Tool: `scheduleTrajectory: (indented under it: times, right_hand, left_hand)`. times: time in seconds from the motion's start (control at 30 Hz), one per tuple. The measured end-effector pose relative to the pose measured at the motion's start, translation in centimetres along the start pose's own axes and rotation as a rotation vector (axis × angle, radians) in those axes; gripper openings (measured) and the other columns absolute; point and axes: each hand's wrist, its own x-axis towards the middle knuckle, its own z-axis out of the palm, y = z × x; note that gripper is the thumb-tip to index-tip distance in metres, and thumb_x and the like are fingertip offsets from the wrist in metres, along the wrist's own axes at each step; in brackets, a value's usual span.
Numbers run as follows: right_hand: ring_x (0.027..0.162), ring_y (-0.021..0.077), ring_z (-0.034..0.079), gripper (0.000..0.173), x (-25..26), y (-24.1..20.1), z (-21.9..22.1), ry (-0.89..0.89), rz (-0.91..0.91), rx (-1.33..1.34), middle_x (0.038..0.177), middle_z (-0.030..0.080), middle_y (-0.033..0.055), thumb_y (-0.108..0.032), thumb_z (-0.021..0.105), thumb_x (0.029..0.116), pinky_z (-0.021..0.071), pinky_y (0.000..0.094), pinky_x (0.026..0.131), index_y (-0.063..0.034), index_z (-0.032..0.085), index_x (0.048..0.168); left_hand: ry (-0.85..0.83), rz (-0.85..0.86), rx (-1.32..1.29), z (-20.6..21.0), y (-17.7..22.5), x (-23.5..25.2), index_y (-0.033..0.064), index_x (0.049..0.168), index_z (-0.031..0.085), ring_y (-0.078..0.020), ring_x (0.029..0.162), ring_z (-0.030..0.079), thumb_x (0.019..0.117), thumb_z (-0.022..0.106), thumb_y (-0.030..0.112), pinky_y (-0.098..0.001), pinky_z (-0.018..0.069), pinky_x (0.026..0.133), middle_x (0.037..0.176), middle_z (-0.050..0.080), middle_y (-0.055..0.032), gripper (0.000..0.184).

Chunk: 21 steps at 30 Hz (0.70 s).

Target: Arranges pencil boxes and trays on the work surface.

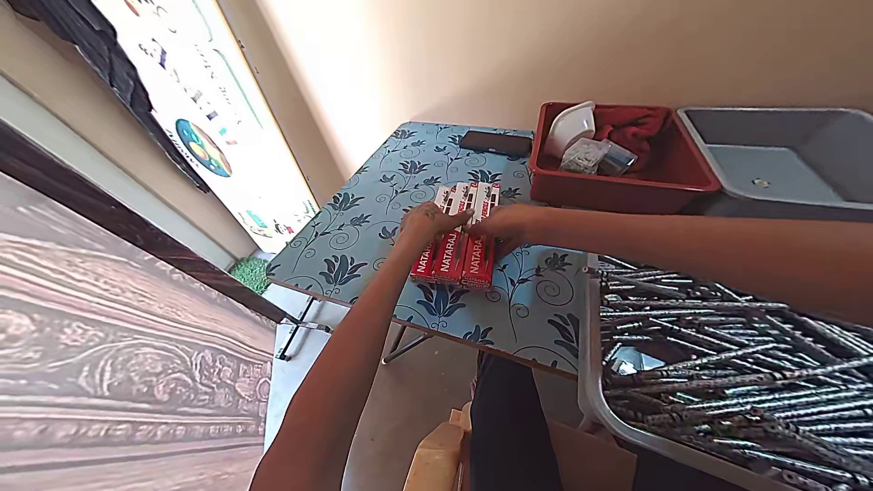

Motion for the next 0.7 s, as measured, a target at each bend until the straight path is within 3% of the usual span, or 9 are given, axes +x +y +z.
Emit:
scheduleTrajectory:
  times: [0.2,0.4,0.5,0.7]
  right_hand:
    - [0.116,0.0336,0.063,0.049,-0.6,0.4,-0.6,-0.018,-0.009,-0.014,0.134,0.057,0.025,-0.029,0.054,0.1079,0.0536,0.0485,0.095,0.0016,0.045,0.145]
    - [0.112,0.0321,0.064,0.05,-0.5,0.8,-1.0,-0.005,-0.022,0.021,0.13,0.058,0.0246,-0.027,0.058,0.1064,0.0549,0.047,0.092,0.0031,0.043,0.144]
    - [0.112,0.0313,0.063,0.045,-0.3,1.2,-1.0,-0.042,-0.036,0.062,0.129,0.059,0.0237,-0.022,0.056,0.1067,0.054,0.047,0.092,0.0024,0.046,0.143]
    - [0.109,0.03,0.062,0.044,-0.1,1.6,-1.2,-0.049,-0.07,0.066,0.127,0.059,0.0221,-0.02,0.06,0.1048,0.0535,0.0479,0.091,0.0012,0.048,0.141]
  left_hand:
    - [-0.004,-0.038,-0.155,0.0,-1.1,0.3,-0.0082,0.116,0.062,-0.0363,0.101,0.065,0.0992,0.055,0.06,-0.0547,0.0511,0.087,0.113,0.064,-0.0274,0.071]
    - [0.076,-0.011,-0.121,0.4,-0.4,-0.4,-0.0087,0.107,0.063,-0.0395,0.107,0.063,0.1,0.056,0.057,-0.059,0.047,0.09,0.111,0.064,-0.0281,0.066]
    - [0.064,0.017,-0.167,0.6,0.5,-0.6,-0.0098,0.113,0.062,-0.0398,0.113,0.062,0.0998,0.057,0.056,-0.0589,0.0467,0.095,0.117,0.063,-0.0292,0.067]
    - [0.045,0.003,-0.165,0.4,1.2,-0.7,-0.0084,0.121,0.058,-0.0383,0.109,0.062,0.099,0.06,0.054,-0.0578,0.0469,0.093,0.117,0.062,-0.0279,0.066]
